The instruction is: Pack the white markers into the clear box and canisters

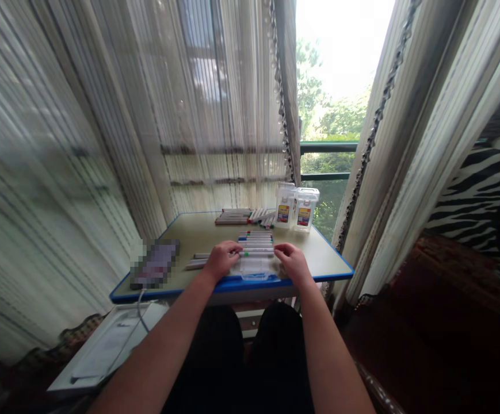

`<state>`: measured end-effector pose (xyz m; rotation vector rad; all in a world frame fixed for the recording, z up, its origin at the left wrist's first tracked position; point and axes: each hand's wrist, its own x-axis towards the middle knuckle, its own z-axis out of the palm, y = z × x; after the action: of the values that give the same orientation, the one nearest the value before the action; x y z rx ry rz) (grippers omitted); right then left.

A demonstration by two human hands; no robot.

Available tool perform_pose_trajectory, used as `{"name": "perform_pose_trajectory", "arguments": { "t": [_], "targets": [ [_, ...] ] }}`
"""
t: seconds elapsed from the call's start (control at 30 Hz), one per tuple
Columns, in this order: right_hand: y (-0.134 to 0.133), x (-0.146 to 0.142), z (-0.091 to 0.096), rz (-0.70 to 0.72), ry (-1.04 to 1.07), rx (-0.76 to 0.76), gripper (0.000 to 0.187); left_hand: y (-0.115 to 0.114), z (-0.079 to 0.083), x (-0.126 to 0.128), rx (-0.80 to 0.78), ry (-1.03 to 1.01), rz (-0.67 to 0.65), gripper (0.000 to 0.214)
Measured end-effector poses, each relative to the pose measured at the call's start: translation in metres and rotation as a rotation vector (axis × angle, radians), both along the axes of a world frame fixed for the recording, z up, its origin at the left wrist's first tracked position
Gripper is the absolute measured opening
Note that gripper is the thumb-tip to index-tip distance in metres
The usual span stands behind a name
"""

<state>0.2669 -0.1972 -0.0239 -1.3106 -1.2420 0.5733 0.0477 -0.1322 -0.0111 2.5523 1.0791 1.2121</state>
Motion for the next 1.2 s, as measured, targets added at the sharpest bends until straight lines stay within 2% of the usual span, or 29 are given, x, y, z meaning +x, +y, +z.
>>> {"name": "perform_pose_trajectory", "arguments": {
  "t": [0.63,0.8,1.2],
  "targets": [
    [0.002,-0.0006,-0.003,-0.091,-0.351,-0.056,0.028,-0.0004,-0.0014,0.0017,-0.038,0.134,0.055,0.018],
    [0.0028,-0.0029,-0.0024,-0.11,-0.463,-0.012,0.02,-0.0027,0.0007,0.0021,-0.05,0.169,0.074,0.017],
    [0.0048,-0.0033,-0.0063,-0.148,-0.531,0.007,0.023,-0.0047,0.0011,0.0017,-0.06,0.196,0.085,0.018]
  ]
}}
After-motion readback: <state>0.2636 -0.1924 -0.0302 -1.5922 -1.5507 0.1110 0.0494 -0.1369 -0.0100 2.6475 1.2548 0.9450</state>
